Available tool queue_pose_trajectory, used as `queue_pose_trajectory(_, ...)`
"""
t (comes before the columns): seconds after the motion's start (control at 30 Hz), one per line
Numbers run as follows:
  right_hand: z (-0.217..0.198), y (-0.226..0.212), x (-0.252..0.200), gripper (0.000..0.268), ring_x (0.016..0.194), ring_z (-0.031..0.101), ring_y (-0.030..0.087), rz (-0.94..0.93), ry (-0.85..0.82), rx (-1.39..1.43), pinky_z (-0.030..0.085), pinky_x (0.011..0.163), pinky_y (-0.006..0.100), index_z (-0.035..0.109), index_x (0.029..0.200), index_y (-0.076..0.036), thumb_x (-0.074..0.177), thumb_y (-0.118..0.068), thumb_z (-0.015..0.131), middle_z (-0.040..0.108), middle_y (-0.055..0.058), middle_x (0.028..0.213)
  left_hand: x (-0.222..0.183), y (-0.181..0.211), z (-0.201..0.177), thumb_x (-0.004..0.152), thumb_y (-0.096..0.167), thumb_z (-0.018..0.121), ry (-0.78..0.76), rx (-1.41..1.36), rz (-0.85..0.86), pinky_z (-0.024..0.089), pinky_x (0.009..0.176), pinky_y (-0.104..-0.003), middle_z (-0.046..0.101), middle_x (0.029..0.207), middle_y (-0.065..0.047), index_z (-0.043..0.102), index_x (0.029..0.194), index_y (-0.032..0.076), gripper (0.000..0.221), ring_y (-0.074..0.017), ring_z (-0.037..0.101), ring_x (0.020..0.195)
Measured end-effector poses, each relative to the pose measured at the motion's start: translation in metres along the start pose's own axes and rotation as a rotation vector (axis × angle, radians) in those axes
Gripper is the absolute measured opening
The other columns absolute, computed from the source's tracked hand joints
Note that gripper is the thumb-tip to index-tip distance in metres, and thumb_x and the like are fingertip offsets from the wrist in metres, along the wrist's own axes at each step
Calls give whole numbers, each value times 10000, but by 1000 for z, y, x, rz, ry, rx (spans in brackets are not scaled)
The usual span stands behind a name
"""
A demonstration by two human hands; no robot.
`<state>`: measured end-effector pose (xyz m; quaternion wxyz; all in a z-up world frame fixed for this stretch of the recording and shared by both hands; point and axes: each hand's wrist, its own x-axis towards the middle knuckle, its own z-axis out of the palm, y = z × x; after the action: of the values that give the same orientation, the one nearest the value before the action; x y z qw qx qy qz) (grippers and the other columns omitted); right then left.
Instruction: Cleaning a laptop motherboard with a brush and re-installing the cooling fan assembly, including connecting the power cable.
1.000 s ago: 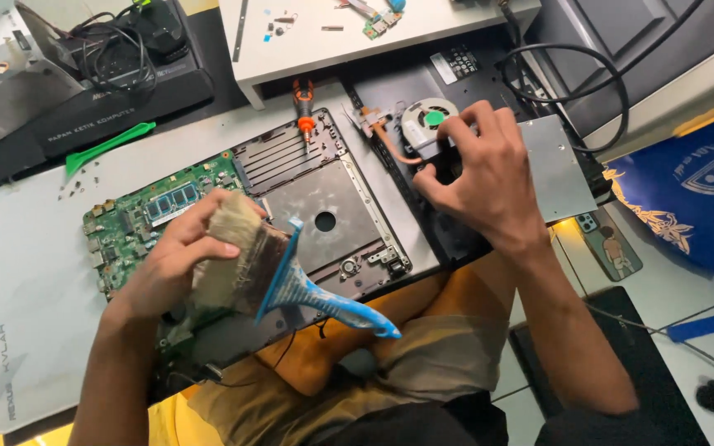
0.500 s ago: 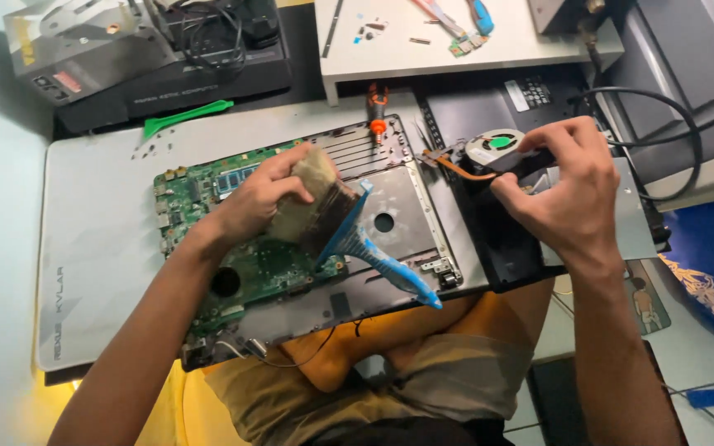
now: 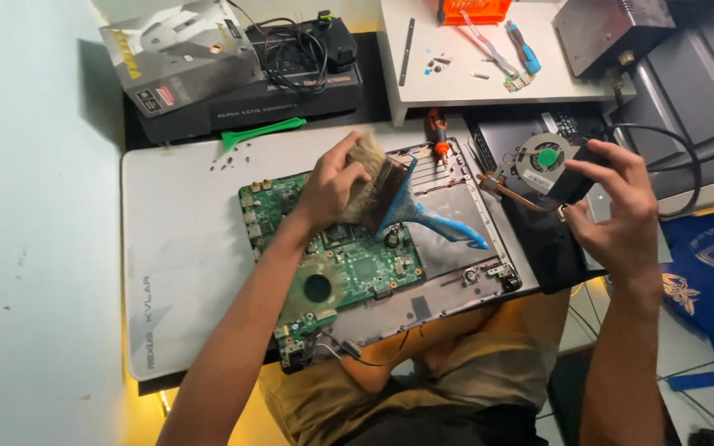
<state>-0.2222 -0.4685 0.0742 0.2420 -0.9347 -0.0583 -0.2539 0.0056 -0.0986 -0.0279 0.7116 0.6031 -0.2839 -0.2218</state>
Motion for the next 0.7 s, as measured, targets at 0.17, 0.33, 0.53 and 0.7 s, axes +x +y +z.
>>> queue_pose_trajectory(0.17, 0, -8, -6, 625, 1719, 562, 549, -49, -42, -207, 544, 1372, 605, 814, 1538, 22, 973, 229, 643, 575, 343, 1791, -7, 11, 0, 1004, 187, 589, 44, -80, -104, 451, 698, -280, 574, 871, -7, 604, 1579, -52, 622, -130, 526, 792)
queue_pose_trajectory(0.33, -12, 5, 3, 607, 1724, 533, 531, -127, -154, -256, 522, 1373, 553, 784, 1544, -65, 983, 164, 783, 506, 329, 1831, -4, 13, -4, 987, 197, 594, 63, -108, -92, 504, 692, -312, 597, 937, -35, 651, 1313, 69, 355, -167, 565, 832)
queue_pose_trajectory(0.53, -16, 30, -13, 554, 1527, 704, 458, -257, -179, -378, 638, 1223, 532, 829, 1525, -155, 992, -117, 976, 625, 301, 1757, -19, 0, -3, 970, 176, 630, 154, -105, -189, 568, 812, -325, 697, 1287, -136, 534, 1672, 31, 723, -221, 667, 1001)
queue_pose_trajectory(0.7, -12, 49, 12, 374, 1373, 761, 375, -337, -66, -439, 664, 1128, 494, 836, 1516, -154, 1163, -269, 881, 775, 174, 1516, -6, -8, -22, 990, 183, 611, 194, 59, -135, 509, 1170, -333, 446, 1867, -125, 631, 1651, -6, 687, -250, 564, 1530)
